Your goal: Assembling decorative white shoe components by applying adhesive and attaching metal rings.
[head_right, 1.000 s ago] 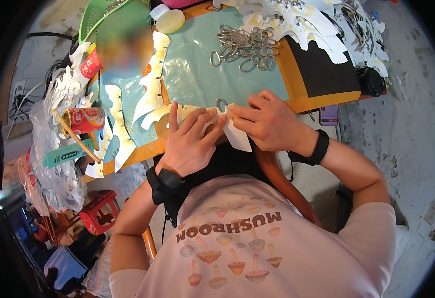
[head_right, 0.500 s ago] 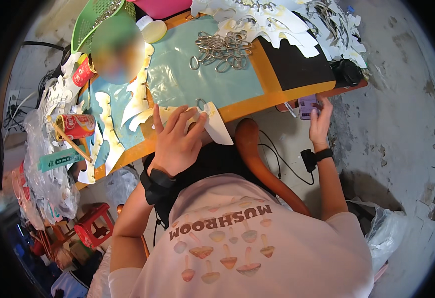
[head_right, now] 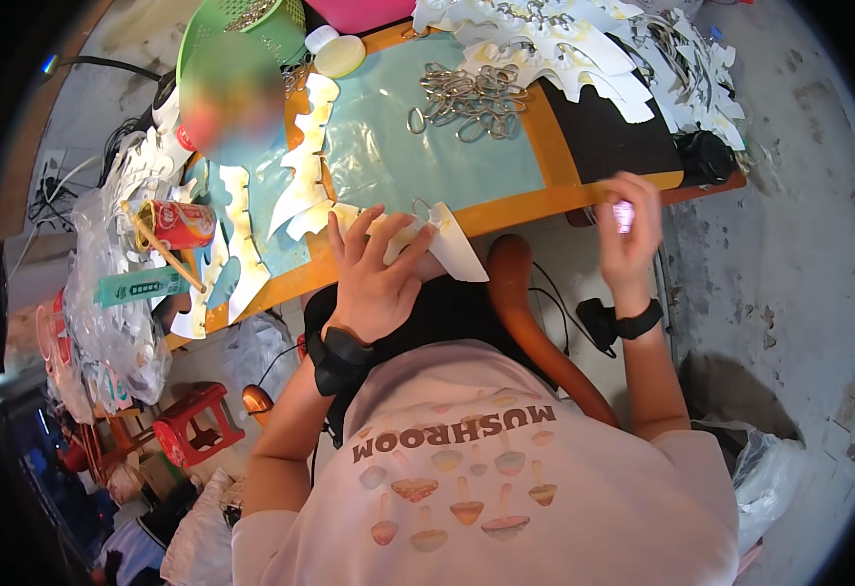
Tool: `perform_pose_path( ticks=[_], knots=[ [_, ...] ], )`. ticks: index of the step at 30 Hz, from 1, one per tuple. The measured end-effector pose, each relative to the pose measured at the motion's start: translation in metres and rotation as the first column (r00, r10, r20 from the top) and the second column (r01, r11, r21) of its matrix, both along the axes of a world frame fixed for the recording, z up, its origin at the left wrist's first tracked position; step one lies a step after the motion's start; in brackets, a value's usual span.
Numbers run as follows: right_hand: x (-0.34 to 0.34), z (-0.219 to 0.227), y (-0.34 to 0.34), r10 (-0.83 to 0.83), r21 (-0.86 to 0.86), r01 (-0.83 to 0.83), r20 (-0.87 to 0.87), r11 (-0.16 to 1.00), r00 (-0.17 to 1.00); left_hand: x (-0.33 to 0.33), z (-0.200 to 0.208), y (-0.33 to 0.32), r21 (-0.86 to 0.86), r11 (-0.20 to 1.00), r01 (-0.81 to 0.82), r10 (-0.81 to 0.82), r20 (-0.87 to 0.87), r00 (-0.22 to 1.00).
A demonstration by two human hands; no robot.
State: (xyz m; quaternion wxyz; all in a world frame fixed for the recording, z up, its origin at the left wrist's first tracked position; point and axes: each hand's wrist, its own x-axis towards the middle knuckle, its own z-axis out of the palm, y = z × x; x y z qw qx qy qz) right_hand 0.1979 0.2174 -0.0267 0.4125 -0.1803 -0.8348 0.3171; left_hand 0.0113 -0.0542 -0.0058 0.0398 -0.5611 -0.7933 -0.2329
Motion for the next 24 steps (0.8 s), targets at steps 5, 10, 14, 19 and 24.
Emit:
perform_pose_path(
  ticks=[5,10,14,19,24],
  knots=[
    [-0.087,0.050,-0.058,0.466,0.058,-0.491,0.236,0.869,0.853,0.001,-0.006,-0.010,0.088,0.995,-0.050,0.050,-0.005,0.999],
    [-0.129,0.047,-0.069,0.680,-0.199,-0.666,0.398,0.719,0.616,0.001,-0.002,-0.019,0.043,0.998,-0.043,0.051,-0.190,0.980],
    [-0.132,0.050,-0.070,0.708,-0.292,-0.663,0.465,0.689,0.531,0.005,-0.019,-0.033,0.056,0.995,-0.080,0.097,-0.473,0.876],
    [-0.110,0.057,-0.083,0.771,-0.865,-0.355,0.056,0.355,0.634,0.025,-0.038,-0.049,0.283,0.899,-0.335,0.366,-0.065,0.928],
    [-0.090,0.052,-0.100,0.662,-0.879,-0.311,0.008,0.363,0.749,0.032,-0.029,-0.053,0.325,0.831,-0.451,0.351,0.322,0.879]
  ],
)
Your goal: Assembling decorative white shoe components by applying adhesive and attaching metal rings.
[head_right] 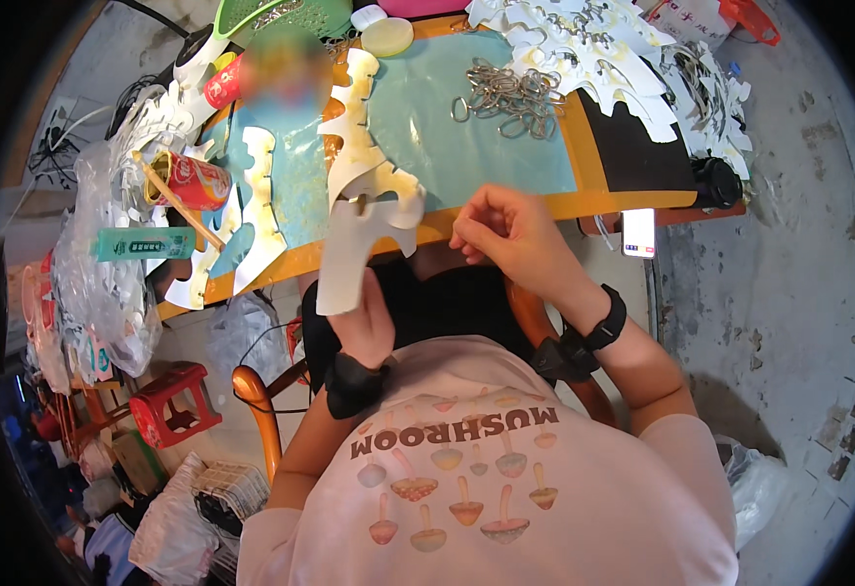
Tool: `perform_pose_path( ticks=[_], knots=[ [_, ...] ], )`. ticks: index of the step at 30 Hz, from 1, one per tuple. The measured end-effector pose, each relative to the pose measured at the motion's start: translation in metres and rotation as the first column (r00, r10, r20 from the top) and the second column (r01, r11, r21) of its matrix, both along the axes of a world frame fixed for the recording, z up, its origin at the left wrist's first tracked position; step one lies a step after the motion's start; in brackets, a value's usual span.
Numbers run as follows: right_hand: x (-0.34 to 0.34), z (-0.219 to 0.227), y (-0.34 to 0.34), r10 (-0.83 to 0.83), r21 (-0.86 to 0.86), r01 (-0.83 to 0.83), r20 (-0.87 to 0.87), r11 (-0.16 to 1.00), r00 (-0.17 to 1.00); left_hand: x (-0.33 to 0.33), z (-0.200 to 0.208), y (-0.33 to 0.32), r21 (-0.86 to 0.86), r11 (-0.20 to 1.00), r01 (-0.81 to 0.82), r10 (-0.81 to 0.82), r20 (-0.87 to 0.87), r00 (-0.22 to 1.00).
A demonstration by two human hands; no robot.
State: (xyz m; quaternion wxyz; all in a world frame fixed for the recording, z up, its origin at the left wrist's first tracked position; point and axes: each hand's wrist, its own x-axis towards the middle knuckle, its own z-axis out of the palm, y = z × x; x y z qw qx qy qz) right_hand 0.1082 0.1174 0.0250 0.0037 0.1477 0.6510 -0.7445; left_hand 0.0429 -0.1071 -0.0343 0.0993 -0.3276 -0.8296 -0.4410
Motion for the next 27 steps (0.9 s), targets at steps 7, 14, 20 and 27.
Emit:
perform_pose_path(
  ticks=[7,14,20,27],
  knots=[
    [0.003,-0.001,0.003,0.198,-0.453,-0.065,0.253,0.889,0.947,-0.004,0.010,0.003,-0.182,0.970,0.163,-0.225,-0.401,0.888],
    [0.006,-0.010,-0.019,0.124,-0.308,-0.085,0.110,0.948,0.986,0.001,0.005,-0.001,-0.170,0.981,0.093,-0.149,-0.353,0.924],
    [0.010,-0.011,-0.035,0.089,-0.357,-0.044,0.110,0.933,0.990,0.014,0.015,-0.004,-0.001,1.000,-0.019,0.019,-0.142,0.990],
    [0.019,-0.018,-0.019,0.107,-0.305,-0.052,0.164,0.951,0.981,-0.048,0.046,0.008,0.001,0.975,-0.220,0.218,-0.154,0.964]
  ],
)
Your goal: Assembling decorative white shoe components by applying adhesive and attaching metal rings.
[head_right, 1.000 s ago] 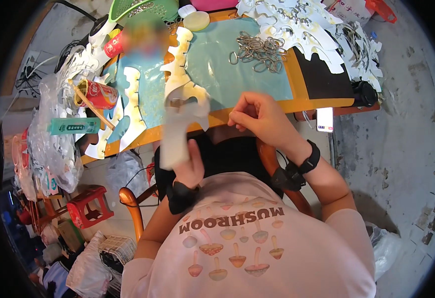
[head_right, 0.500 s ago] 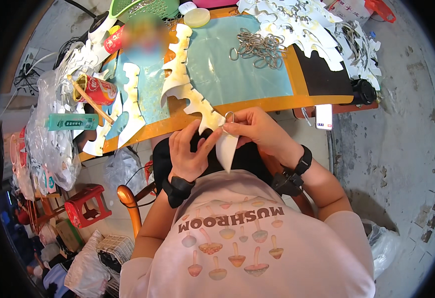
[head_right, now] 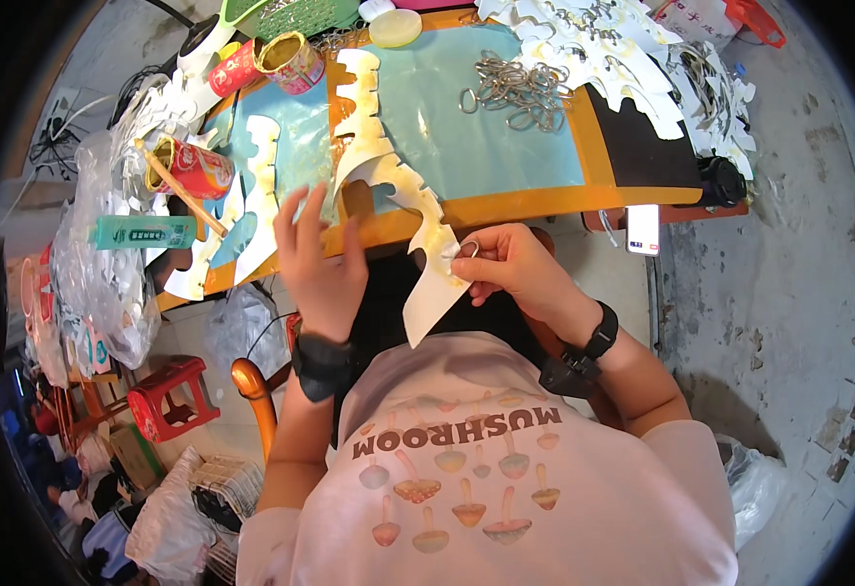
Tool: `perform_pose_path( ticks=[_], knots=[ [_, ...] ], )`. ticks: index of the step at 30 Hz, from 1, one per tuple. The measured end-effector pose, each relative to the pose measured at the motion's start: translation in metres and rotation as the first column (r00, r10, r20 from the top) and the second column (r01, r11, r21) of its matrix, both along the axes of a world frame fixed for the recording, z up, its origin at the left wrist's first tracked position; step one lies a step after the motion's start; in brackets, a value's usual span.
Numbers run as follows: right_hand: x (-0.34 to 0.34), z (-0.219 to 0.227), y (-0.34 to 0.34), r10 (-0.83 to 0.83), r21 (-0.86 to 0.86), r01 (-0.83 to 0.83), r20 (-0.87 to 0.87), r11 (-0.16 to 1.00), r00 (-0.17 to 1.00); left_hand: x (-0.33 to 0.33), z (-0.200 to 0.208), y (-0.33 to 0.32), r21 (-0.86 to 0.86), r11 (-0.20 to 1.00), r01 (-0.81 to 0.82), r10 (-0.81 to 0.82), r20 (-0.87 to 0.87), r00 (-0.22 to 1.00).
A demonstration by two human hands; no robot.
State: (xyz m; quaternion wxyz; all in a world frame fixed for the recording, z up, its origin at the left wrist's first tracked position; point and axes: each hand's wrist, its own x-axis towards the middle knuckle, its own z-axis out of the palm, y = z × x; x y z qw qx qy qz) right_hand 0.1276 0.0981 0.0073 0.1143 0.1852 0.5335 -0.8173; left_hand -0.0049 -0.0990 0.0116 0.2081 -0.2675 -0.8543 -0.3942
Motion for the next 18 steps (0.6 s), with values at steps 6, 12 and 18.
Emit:
perform_pose_path(
  ticks=[6,12,18],
  knots=[
    [0.010,0.000,0.020,-0.046,-0.063,0.047,0.018,0.997,0.999,-0.048,-0.004,0.011,-0.203,0.979,0.007,-0.029,-0.106,0.994],
    [0.042,-0.011,0.056,-0.221,-0.055,0.227,0.094,0.972,0.971,-0.060,-0.013,-0.008,-0.301,0.948,-0.103,0.070,-0.119,0.990],
    [0.056,-0.014,0.054,-0.307,-0.072,0.311,0.059,0.948,0.950,-0.030,0.002,-0.002,-0.065,0.996,-0.062,0.056,-0.091,0.994]
  ],
)
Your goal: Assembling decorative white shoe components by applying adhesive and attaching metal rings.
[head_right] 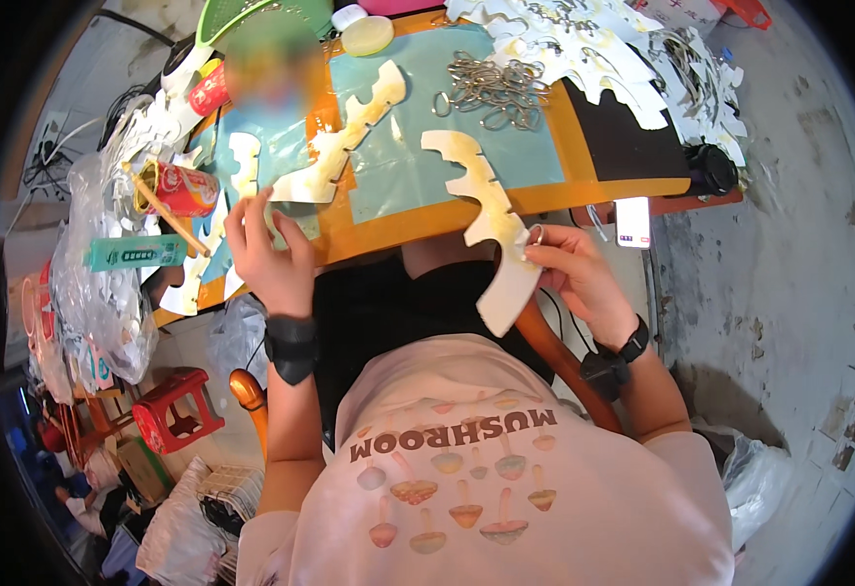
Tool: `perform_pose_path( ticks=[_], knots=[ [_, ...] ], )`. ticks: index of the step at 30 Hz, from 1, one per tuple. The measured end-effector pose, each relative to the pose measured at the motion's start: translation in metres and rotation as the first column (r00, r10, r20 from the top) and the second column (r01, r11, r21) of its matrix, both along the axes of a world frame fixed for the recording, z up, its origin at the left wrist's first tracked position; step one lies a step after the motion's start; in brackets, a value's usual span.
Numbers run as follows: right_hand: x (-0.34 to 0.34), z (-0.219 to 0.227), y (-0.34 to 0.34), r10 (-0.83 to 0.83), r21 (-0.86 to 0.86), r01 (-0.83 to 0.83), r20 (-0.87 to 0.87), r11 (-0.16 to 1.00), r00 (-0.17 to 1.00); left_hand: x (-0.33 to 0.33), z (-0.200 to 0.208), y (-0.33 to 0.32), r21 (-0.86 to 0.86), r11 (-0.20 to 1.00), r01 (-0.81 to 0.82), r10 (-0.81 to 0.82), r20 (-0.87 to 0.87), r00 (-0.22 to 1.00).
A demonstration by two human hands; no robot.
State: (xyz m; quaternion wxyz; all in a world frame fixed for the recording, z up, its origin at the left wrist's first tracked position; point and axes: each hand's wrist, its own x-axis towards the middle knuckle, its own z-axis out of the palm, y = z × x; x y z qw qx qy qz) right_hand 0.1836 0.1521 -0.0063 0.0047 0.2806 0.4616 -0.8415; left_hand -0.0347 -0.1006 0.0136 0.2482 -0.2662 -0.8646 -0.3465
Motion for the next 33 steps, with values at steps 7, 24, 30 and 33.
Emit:
perform_pose_path(
  ticks=[7,24,30,33],
  knots=[
    [-0.008,-0.006,-0.024,0.113,0.087,-0.107,-0.062,0.990,0.992,0.089,-0.011,0.041,0.486,0.822,0.296,-0.566,0.748,0.346],
    [-0.036,0.026,-0.031,0.242,0.378,-0.176,-0.135,0.909,0.961,0.083,0.003,0.043,0.568,0.702,0.430,-0.669,0.734,0.122],
    [-0.033,0.036,-0.049,0.135,0.326,-0.074,-0.168,0.942,0.976,0.083,0.002,0.035,0.616,0.626,0.478,-0.742,0.659,0.124],
    [-0.032,0.024,-0.054,0.066,0.110,-0.046,-0.183,0.993,0.981,0.083,0.008,0.034,0.654,0.572,0.495,-0.790,0.601,0.119]
  ],
)
